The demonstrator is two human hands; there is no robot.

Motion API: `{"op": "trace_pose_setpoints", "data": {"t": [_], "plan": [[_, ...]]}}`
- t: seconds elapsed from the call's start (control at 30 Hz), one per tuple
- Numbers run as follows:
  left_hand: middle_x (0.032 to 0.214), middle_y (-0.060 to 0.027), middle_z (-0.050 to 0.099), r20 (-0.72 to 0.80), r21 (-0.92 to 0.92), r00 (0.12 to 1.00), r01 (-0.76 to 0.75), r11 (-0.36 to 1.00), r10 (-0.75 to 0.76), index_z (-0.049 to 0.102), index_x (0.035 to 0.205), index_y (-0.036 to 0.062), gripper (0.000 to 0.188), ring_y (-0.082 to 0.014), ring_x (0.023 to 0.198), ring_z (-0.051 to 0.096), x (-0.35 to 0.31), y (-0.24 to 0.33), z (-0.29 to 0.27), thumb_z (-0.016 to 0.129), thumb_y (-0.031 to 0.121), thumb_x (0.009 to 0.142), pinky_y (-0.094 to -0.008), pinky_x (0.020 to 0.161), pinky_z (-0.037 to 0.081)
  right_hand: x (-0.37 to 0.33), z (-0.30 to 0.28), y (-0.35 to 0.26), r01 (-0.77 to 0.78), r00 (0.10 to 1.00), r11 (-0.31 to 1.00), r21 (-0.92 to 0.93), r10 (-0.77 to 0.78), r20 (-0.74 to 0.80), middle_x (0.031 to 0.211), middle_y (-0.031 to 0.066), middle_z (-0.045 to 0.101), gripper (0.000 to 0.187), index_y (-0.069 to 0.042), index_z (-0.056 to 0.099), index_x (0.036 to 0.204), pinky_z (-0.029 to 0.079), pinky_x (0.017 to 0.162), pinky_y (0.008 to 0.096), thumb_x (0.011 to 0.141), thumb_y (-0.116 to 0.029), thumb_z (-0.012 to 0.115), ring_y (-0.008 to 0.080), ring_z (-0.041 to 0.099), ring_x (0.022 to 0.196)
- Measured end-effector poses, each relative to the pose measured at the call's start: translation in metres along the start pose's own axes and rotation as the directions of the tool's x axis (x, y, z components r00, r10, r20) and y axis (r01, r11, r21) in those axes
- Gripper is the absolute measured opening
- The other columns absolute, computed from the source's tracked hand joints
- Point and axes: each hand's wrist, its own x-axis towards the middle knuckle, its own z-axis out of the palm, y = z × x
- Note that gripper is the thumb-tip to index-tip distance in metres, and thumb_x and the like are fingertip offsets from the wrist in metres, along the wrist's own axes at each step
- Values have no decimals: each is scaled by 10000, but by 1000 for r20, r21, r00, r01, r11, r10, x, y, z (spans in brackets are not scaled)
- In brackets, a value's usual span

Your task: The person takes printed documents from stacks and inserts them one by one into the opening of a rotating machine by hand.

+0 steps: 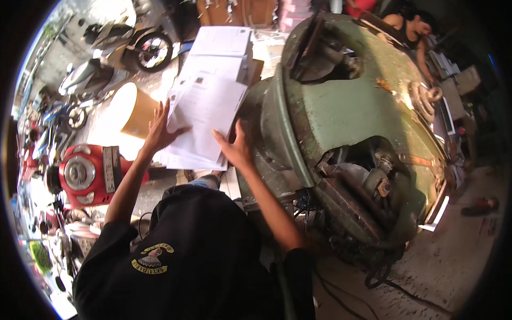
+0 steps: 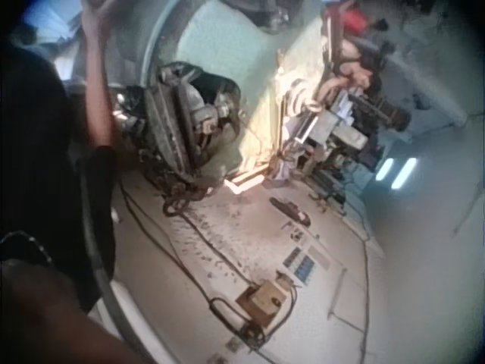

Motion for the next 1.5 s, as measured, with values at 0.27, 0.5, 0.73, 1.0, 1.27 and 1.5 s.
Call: {"op": "trace_pose_setpoints", "data": {"t": [0.27, 0.5, 0.73, 1.0, 1.27, 1.5], "plan": [[1585, -203, 309, -145, -112, 937, -334, 936, 317, 360, 1510, 31, 701, -404, 1484, 223, -52, 2, 20, 702, 178, 916, -479, 1192, 212, -29, -32, -13, 12, 1000, 982, 188, -13, 2, 997, 130, 722, 395, 43, 623, 1137, 555, 717, 310, 829, -134, 796, 159, 681, 828], [1643, -179, 161, -52, -34, 873, -487, 873, 485, 103, 1583, 27, 659, -343, 1528, 98, -41, 21, 32, 312, 376, 1065, -486, 1222, 45, -35, -17, 32, 131, 960, 991, 7, -125, -250, 841, 99, 618, 468, 7, 521, 1097, 503, 700, 338, 774, -137, 827, 176, 620, 774], [1633, -157, 219, -108, 236, 915, -357, 904, 389, 224, 1578, 73, 648, -373, 1509, 175, -39, -11, 33, 331, 432, 1049, -562, 1199, 108, -29, -50, -44, -37, 997, 990, 137, 46, -64, 946, 93, 592, 401, -15, 481, 1138, 488, 680, 323, 849, -81, 752, 133, 596, 819], [1623, -158, 226, 45, 214, 852, -519, 828, 522, 316, 1531, 62, 774, -373, 1512, 146, -20, 53, 4, 648, 410, 924, -587, 1202, 71, -119, -213, -218, 72, 973, 992, 107, -46, -226, 1128, 205, 685, 411, 40, 484, 1262, 529, 850, 273, 908, -14, 686, 165, 659, 1043], [1476, -162, 453, 732, -49, -80, -997, -65, 677, 531, 1376, 76, 1151, -336, 1443, 333, 22, 117, 0, 644, 897, 577, -598, 1212, 103, -124, -222, -264, -6, 754, 905, -426, -275, -596, 972, 108, 705, 224, 42, 624, 1106, 500, 805, 283, 936, -98, 668, 121, 632, 879], [1372, -135, 542, 597, -64, 50, -992, 110, 800, 560, 1331, 93, 984, -278, 1360, 446, 44, 91, 7, 735, 756, 624, -551, 1192, 180, -160, -229, -295, -285, 666, 603, -745, -435, -607, 749, 223, 607, 172, 4, 622, 913, 470, 571, 381, 928, -156, 683, 428, 596, 662]]}}
